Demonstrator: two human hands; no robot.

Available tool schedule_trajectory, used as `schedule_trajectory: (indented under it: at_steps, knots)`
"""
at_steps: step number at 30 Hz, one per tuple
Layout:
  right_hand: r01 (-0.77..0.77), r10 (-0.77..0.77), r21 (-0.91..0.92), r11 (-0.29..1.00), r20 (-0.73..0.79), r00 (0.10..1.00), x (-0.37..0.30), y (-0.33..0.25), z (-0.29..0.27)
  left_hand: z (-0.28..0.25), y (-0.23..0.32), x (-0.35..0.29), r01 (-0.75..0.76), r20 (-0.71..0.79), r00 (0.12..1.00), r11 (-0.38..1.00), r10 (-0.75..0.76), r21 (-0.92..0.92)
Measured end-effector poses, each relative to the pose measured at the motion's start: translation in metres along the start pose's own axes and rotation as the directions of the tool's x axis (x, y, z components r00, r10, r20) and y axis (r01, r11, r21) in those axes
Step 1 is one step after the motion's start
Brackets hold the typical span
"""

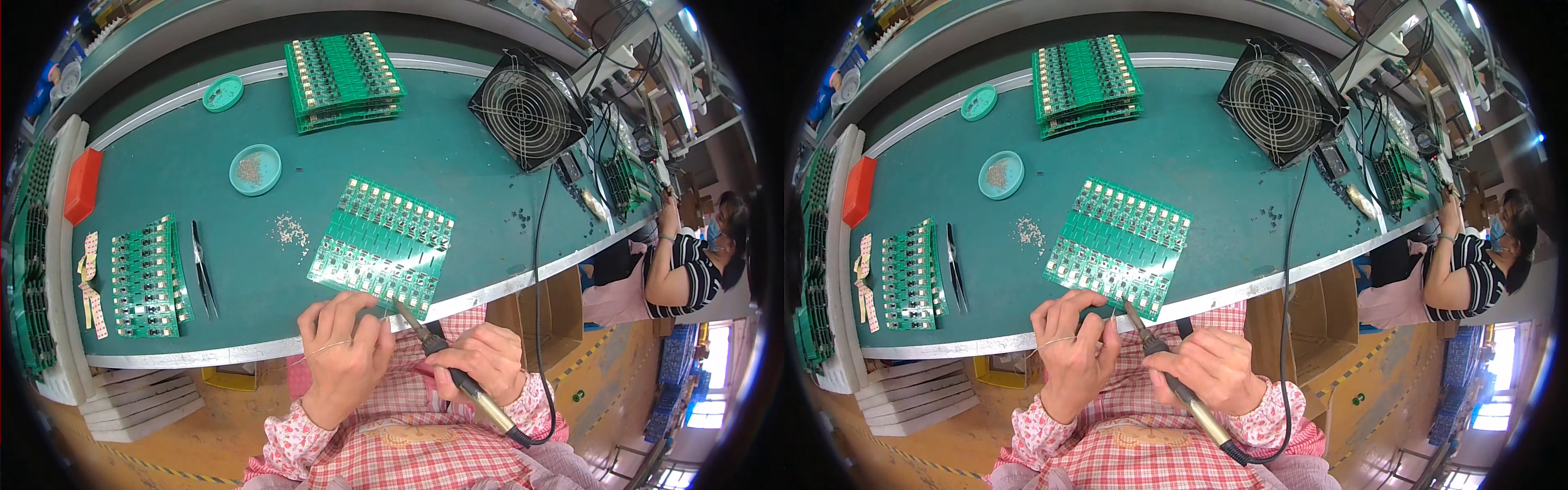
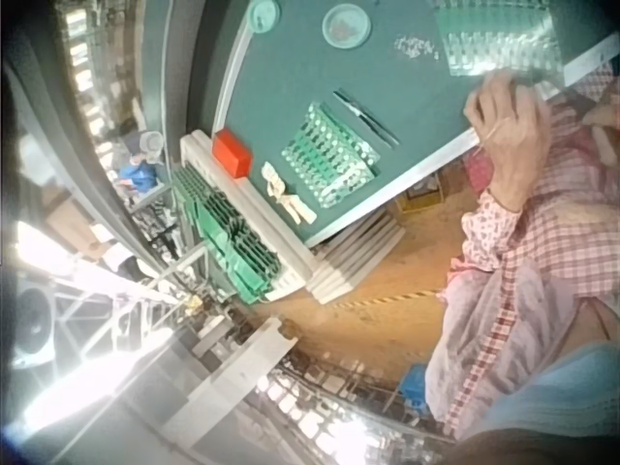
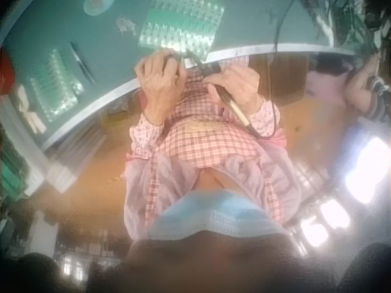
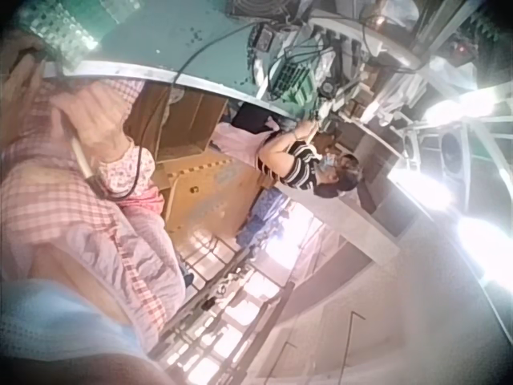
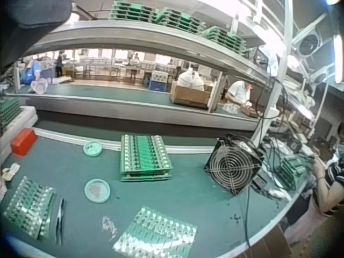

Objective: The person solders components onto a circuit board using a soldering iron, places the board onto a stack of circuit boards, and begins soldering components on another circuit board.

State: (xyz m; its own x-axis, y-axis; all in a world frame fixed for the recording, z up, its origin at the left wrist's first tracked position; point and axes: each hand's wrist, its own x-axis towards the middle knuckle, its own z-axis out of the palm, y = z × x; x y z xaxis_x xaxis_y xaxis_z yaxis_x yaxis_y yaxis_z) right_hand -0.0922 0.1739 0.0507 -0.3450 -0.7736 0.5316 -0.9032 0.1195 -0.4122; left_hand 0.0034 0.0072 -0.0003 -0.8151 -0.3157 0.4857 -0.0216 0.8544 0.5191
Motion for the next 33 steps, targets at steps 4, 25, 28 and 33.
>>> schedule_trajectory:
  at_steps: [4, 25, 28, 33]
  knots:
    - [-0.023, 0.023, 0.028, 0.999, 0.001, 1.000, -0.001, 0.004, -0.001, 0.000, 0.000, 0.000, 0.002, 0.004, 1.000, 1.000, -0.002, 0.000]
    - [-0.065, 0.128, 0.245, 0.967, -0.250, 0.960, -0.028, 0.015, 0.007, 0.004, 0.012, 0.002, -0.008, 0.014, 1.000, 1.000, 0.008, -0.027]
    - [-0.061, 0.125, 0.260, 0.964, -0.239, 0.963, -0.025, 0.015, 0.009, 0.006, 0.011, 0.001, -0.005, 0.016, 1.000, 1.000, 0.005, -0.027]
    - [-0.052, 0.110, 0.242, 0.969, -0.236, 0.965, -0.022, 0.015, 0.009, 0.005, 0.011, 0.001, -0.008, 0.020, 1.000, 0.999, 0.008, -0.031]
